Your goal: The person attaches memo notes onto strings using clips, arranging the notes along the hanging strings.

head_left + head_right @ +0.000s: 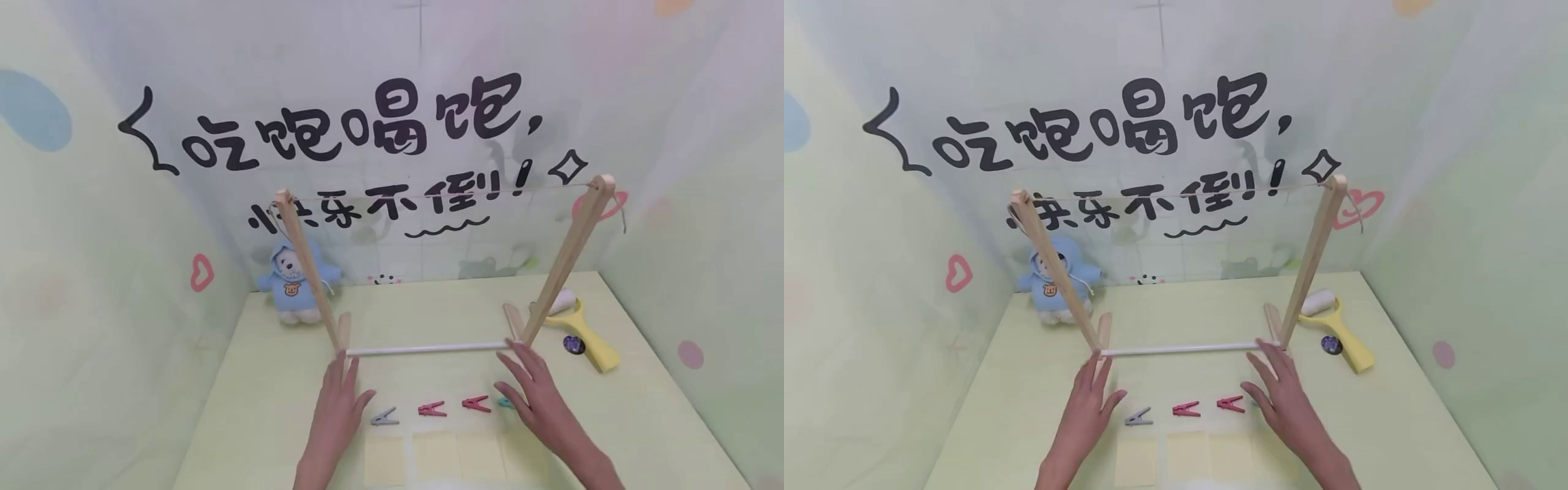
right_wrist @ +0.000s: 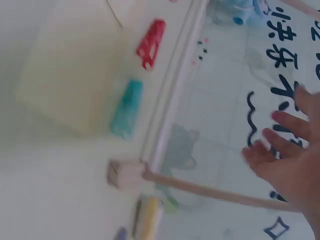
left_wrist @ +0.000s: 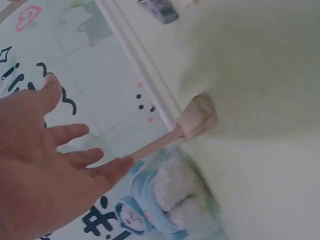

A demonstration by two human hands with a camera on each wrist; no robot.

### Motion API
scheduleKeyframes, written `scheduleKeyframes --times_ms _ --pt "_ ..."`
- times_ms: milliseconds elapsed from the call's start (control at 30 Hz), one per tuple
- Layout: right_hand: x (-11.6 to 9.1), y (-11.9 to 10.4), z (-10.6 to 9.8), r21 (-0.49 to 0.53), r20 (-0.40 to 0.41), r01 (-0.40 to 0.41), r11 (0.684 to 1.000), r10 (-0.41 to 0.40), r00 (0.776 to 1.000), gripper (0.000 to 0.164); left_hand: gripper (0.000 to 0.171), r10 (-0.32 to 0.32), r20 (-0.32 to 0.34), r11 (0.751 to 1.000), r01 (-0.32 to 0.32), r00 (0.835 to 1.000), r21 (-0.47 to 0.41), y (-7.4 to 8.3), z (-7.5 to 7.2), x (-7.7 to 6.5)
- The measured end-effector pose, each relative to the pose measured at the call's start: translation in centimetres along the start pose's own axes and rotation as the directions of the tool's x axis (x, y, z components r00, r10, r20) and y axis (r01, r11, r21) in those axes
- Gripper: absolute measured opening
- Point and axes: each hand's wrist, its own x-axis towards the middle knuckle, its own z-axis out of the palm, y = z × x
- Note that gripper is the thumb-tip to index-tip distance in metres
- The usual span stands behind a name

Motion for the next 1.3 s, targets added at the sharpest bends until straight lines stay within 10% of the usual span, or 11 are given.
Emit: scheduleKeyframes --times_ms 100,267,600,967,1300 --pt "-0.1 -0.6 2.7 0.153 -0.068 0.014 0.988 -0.004 0.998 0.035 0.058 -0.153 0.016 0.988 0.153 0.988 -0.024 -0.4 1.1 -1.6" --pt "-0.1 -1.7 6.5 0.247 0.007 -0.028 0.969 0.027 1.000 0.037 0.058 -0.387 0.161 0.903 0.408 0.908 -0.131 -0.8 3.1 -4.2" --pt "2.5 -4.2 9.9 0.381 0.239 -0.071 0.922 -0.024 0.971 0.018 0.076 -0.446 0.353 0.778 0.551 0.822 -0.300 -0.4 3.7 -5.7" --pt "1.6 -5.5 16.6 0.070 0.400 0.163 0.984 -0.178 0.899 0.041 0.050 -0.317 0.399 0.786 0.474 0.860 -0.397 -1.4 3.6 -6.5" --pt "1.2 -5.3 17.7 0.019 0.349 0.247 0.969 -0.238 0.906 0.030 0.034 -0.287 0.319 0.841 0.397 0.903 -0.368 -2.0 4.2 -6.6"
